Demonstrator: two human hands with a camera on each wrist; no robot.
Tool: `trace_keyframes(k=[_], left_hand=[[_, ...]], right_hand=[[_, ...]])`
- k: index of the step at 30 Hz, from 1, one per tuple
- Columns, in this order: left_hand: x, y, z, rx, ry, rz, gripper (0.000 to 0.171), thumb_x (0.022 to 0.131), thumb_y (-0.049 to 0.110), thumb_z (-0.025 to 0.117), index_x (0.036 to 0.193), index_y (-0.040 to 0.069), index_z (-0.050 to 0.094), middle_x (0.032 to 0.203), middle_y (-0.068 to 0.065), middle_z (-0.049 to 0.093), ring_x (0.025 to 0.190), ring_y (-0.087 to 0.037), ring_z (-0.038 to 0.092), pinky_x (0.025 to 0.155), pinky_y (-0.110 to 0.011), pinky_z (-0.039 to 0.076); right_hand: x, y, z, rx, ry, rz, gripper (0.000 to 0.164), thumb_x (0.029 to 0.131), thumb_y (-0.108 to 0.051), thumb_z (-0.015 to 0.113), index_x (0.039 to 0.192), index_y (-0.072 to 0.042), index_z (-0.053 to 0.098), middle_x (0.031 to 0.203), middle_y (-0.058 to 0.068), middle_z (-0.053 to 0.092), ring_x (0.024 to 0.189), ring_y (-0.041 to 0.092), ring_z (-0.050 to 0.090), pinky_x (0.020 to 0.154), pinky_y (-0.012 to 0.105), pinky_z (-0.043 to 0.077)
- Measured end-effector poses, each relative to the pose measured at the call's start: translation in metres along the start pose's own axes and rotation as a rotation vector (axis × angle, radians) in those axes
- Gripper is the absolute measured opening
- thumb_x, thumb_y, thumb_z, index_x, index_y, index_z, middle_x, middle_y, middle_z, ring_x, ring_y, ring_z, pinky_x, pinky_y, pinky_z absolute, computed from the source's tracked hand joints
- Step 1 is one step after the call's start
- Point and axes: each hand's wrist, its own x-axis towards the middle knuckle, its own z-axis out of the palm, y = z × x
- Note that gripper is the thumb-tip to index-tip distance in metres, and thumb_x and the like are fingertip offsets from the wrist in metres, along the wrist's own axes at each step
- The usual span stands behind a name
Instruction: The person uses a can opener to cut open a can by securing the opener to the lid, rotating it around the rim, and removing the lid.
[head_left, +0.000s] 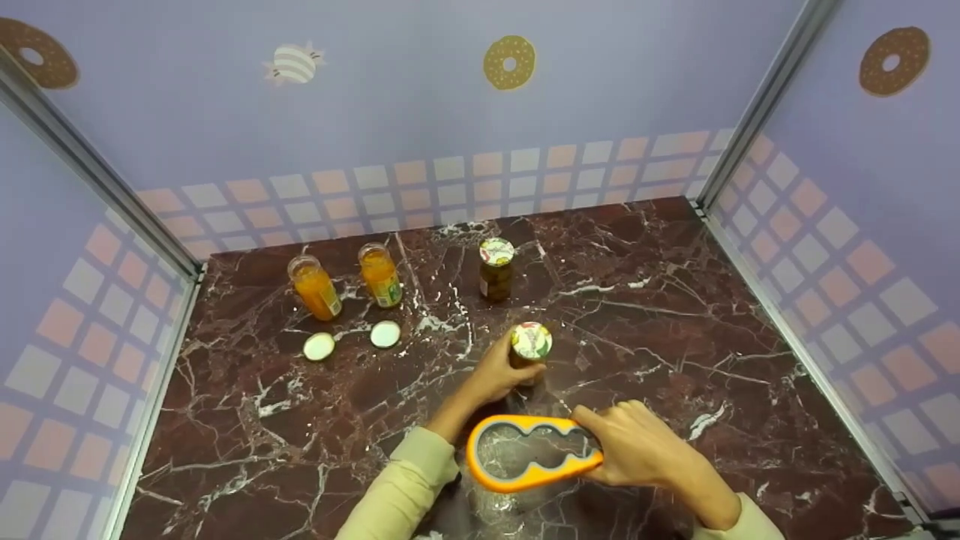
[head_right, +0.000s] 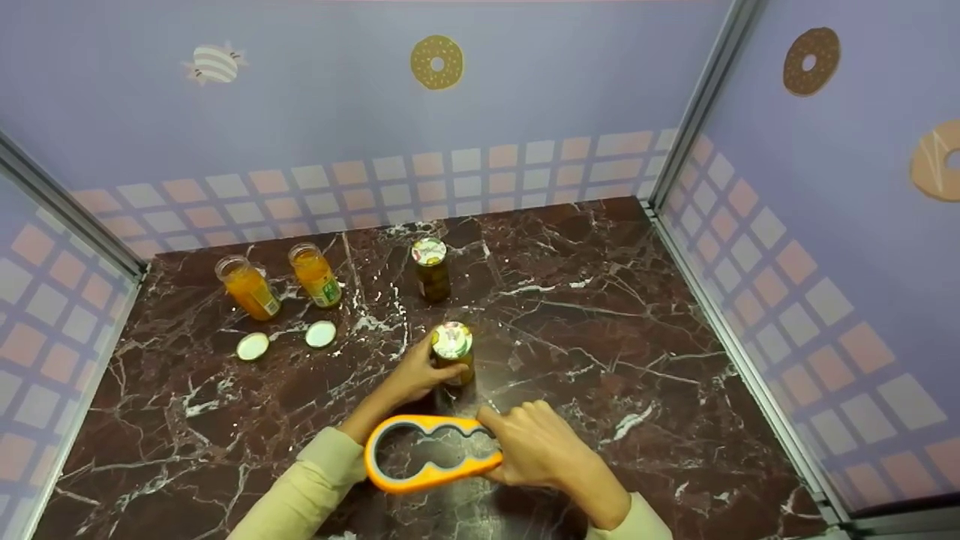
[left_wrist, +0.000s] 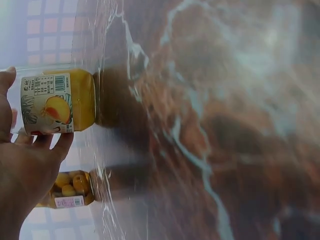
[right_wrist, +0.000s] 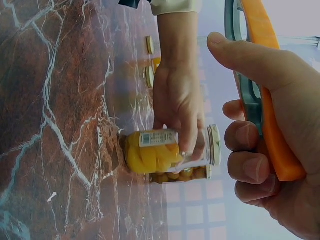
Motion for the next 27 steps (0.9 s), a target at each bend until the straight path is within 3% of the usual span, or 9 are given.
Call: trace_keyframes(k=[4,11,13,19,27], left_hand=[[-0.013,0.013,-0.012,-0.063,-0.036,-0.019,0.075,0.077,0.013,0.076,0.138,-0.002,0.034,0.124,-0.018,0.052,0.116,-0.029,0.049,0.104,-0.039,0.033],[-0.033,0.016,-0.032,-0.14,-0.076,-0.025,0.072,0.077,0.004,0.073,0.138,-0.001,0.035,0.125,-0.017,0.051,0.117,-0.028,0.048,0.103,-0.038,0.034],[-0.04,0.025,-0.039,-0.166,-0.086,-0.025,0.07,0.077,-0.001,0.072,0.137,-0.003,0.035,0.125,-0.019,0.051,0.116,-0.03,0.048,0.102,-0.039,0.035],[-0.055,0.027,-0.052,-0.142,-0.1,-0.021,0.068,0.078,0.001,0.072,0.136,-0.004,0.035,0.123,-0.018,0.052,0.113,-0.028,0.051,0.101,-0.038,0.036],[-0.07,0.022,-0.059,-0.215,-0.116,-0.058,0.068,0.079,0.003,0.072,0.135,-0.007,0.035,0.125,-0.019,0.05,0.118,-0.029,0.047,0.104,-0.037,0.033]], right_hand=[[0.001,0.0,0.0,0.012,-0.009,-0.002,0.048,0.061,-0.055,0.072,0.083,-0.021,0.046,0.053,-0.018,0.03,0.041,0.008,0.026,0.04,0.025,0.021],[0.0,0.0,-0.001,0.013,0.001,-0.003,0.049,0.061,-0.055,0.073,0.084,-0.022,0.045,0.053,-0.018,0.03,0.041,0.007,0.026,0.041,0.025,0.022],[0.001,0.001,-0.002,0.014,0.015,-0.006,0.05,0.06,-0.054,0.073,0.084,-0.022,0.045,0.053,-0.018,0.029,0.041,0.007,0.026,0.041,0.025,0.022],[0.002,0.003,-0.004,-0.002,0.044,-0.012,0.05,0.061,-0.053,0.074,0.086,-0.021,0.046,0.052,-0.017,0.029,0.042,0.007,0.026,0.041,0.024,0.023],[0.005,0.006,-0.008,-0.003,0.035,-0.002,0.051,0.058,-0.051,0.075,0.089,-0.021,0.047,0.053,-0.017,0.03,0.042,0.006,0.027,0.04,0.023,0.022]])
